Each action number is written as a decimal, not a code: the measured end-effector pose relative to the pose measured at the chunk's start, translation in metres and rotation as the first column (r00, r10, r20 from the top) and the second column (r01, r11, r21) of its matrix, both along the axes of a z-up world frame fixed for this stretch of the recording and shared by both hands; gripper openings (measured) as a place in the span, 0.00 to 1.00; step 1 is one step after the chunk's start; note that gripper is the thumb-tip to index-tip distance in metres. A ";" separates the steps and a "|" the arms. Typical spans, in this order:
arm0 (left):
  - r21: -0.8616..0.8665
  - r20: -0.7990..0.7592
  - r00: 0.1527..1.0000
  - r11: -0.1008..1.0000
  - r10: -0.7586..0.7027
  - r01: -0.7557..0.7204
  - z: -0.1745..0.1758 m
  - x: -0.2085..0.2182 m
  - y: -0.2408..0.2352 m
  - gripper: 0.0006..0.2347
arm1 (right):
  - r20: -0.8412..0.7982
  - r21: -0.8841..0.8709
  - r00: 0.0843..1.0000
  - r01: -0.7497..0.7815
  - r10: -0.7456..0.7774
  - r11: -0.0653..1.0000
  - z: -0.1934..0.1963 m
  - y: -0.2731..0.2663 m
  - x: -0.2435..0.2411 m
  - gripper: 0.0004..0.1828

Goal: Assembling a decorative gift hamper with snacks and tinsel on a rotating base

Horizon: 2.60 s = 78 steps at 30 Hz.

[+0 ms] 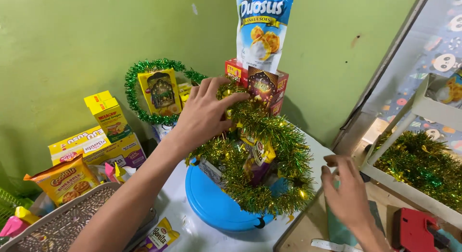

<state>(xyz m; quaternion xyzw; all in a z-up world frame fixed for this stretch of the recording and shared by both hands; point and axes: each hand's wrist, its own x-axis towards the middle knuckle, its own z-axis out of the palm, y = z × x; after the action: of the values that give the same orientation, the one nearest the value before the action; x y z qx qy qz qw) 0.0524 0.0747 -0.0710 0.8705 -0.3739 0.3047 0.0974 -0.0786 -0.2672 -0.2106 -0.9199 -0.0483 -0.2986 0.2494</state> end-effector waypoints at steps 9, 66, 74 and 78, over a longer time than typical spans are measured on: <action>0.001 0.223 0.916 0.940 0.332 -0.341 -0.057 -0.019 0.020 0.16 | 0.271 -0.578 0.910 -0.107 0.314 0.809 -0.003 0.115 -0.060 0.26; -0.687 -0.467 0.882 0.606 0.056 -0.402 0.002 -0.004 0.088 0.21 | -0.509 -0.464 0.836 -0.465 0.202 0.754 -0.027 0.109 -0.039 0.54; -0.817 -0.339 0.938 0.469 0.078 -0.334 0.025 -0.019 0.086 0.37 | -0.508 -0.582 0.857 -0.418 0.089 0.698 -0.019 0.069 -0.023 0.62; -0.836 -0.037 0.994 0.542 0.098 -0.084 0.023 -0.027 0.094 0.21 | -0.600 -0.601 0.797 -0.397 -0.064 0.694 -0.010 0.045 -0.010 0.65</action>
<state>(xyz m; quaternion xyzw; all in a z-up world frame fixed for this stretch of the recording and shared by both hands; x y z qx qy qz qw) 0.0257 0.1687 -0.0479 0.7351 -0.1387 0.4569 0.4813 -0.0886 -0.2221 -0.2205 -0.9799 -0.1674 0.0621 -0.0890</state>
